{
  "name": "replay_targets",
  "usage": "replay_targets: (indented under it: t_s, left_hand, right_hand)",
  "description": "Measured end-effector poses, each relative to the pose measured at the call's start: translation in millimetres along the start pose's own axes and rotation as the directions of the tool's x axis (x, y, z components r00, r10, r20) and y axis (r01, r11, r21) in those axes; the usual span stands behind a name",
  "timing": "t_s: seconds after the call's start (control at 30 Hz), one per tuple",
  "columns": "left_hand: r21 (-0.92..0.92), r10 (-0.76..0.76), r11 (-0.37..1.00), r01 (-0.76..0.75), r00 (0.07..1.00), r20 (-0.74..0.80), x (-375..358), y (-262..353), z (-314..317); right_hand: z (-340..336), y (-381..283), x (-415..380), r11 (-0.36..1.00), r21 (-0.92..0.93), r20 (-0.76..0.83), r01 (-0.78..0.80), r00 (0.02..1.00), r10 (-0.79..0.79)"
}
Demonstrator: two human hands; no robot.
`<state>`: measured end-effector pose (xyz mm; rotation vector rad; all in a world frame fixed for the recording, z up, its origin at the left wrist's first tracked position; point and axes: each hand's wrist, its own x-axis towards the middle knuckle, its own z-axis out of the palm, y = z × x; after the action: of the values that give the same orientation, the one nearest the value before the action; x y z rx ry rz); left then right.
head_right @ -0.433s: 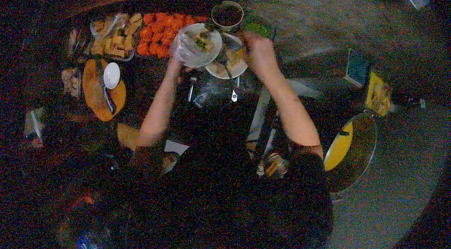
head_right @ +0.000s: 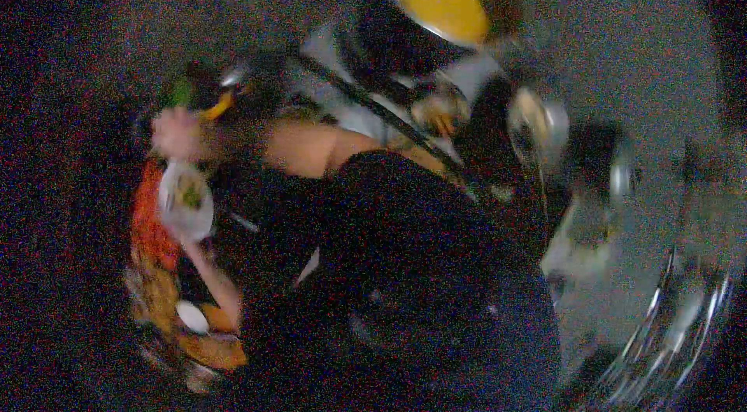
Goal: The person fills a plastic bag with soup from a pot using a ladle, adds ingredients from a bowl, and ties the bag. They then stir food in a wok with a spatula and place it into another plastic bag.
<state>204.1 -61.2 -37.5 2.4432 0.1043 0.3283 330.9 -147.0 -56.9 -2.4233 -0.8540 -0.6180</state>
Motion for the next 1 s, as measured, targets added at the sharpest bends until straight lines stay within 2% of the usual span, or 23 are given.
replay_targets:
  t_s: [0.07, 0.13, 0.17, 0.23, 0.27, 0.3, 0.33, 0.43, 0.5, 0.57, 0.7, 0.77, 0.9, 0.93, 0.97, 1.0]
  left_hand:
    - [-0.185, -0.091, 0.976, 0.112, 0.988, 0.121, -0.7, -2.4, 8.2]
    - [-0.368, -0.187, 0.893, 0.260, 0.957, 0.222, -14.1, -3.1, 4.6]
    - [-0.422, -0.200, 0.855, 0.302, 0.942, 0.268, -24.3, 1.2, 9.1]
    - [-0.458, -0.256, 0.794, 0.401, 0.902, 0.347, -35.2, 23.5, 28.3]
    - [-0.475, -0.287, 0.753, 0.454, 0.878, 0.384, -38.0, 27.2, 32.9]
    - [-0.502, -0.315, 0.705, 0.502, 0.855, 0.412, -40.4, 27.6, 31.6]
    - [-0.529, -0.348, 0.647, 0.549, 0.830, 0.437, -46.2, 25.6, 29.7]
    - [-0.592, -0.449, 0.474, 0.652, 0.757, 0.475, -73.7, 17.0, 9.3]
    - [-0.635, -0.501, 0.374, 0.675, 0.724, 0.474, -88.0, 12.5, -8.4]
    - [-0.685, -0.527, 0.294, 0.667, 0.711, 0.466, -108.1, 25.3, -23.7]
    - [-0.799, -0.547, 0.220, 0.560, 0.749, 0.375, -151.5, 49.8, -35.1]
    - [-0.846, -0.564, 0.175, 0.504, 0.755, 0.334, -163.5, 68.1, -29.1]
    - [-0.898, -0.580, 0.045, 0.437, 0.743, 0.333, -171.5, 95.7, -15.1]
    - [-0.913, -0.597, -0.007, 0.409, 0.731, 0.331, -161.0, 70.7, 1.5]
    - [-0.921, -0.615, -0.023, 0.389, 0.721, 0.320, -166.4, 81.6, 10.1]
    - [-0.946, -0.572, -0.033, 0.322, 0.770, 0.282, -155.9, 115.2, 5.4]
  right_hand:
    - [-34.4, 6.2, -33.7, 0.980, 0.186, -0.176, -0.065, 0.980, 0.099]
    - [-117.5, -13.2, -54.0, 0.960, 0.270, -0.277, 0.073, 0.961, 0.005]
    - [-115.9, -24.3, -70.2, 0.816, 0.578, -0.181, 0.012, 0.977, 0.114]
    - [-232.5, -34.8, -81.4, 0.479, 0.877, -0.132, 0.042, 0.979, 0.156]
    - [-282.7, -44.6, -69.6, -0.028, 1.000, 0.010, -0.008, 0.995, 0.096]
    - [-310.4, -51.7, -68.6, -0.192, 0.981, 0.044, -0.040, 0.999, 0.016]
    - [-326.1, -55.8, -70.6, -0.247, 0.967, 0.045, -0.054, 0.998, -0.040]
    - [-334.7, -66.8, -70.9, -0.305, 0.943, 0.058, -0.135, 0.967, -0.247]
    - [-329.0, -81.9, -69.9, -0.303, 0.929, 0.077, -0.212, 0.912, -0.402]
    - [-334.9, -92.3, -69.1, -0.303, 0.907, 0.073, -0.292, 0.818, -0.570]
    - [-345.3, -106.4, -68.4, -0.314, 0.838, -0.024, -0.446, 0.546, -0.838]
    - [-351.0, -109.0, -66.1, -0.341, 0.799, -0.085, -0.496, 0.468, -0.880]
    - [-357.6, -107.4, -65.5, -0.360, 0.756, -0.139, -0.547, 0.403, -0.904]
    - [-322.4, -106.3, -50.6, -0.350, 0.731, -0.131, -0.585, 0.384, -0.914]
    - [-327.8, -97.7, -53.9, -0.362, 0.723, -0.145, -0.589, 0.383, -0.912]
    - [-334.1, -89.3, -55.2, -0.359, 0.732, -0.152, -0.579, 0.375, -0.915]
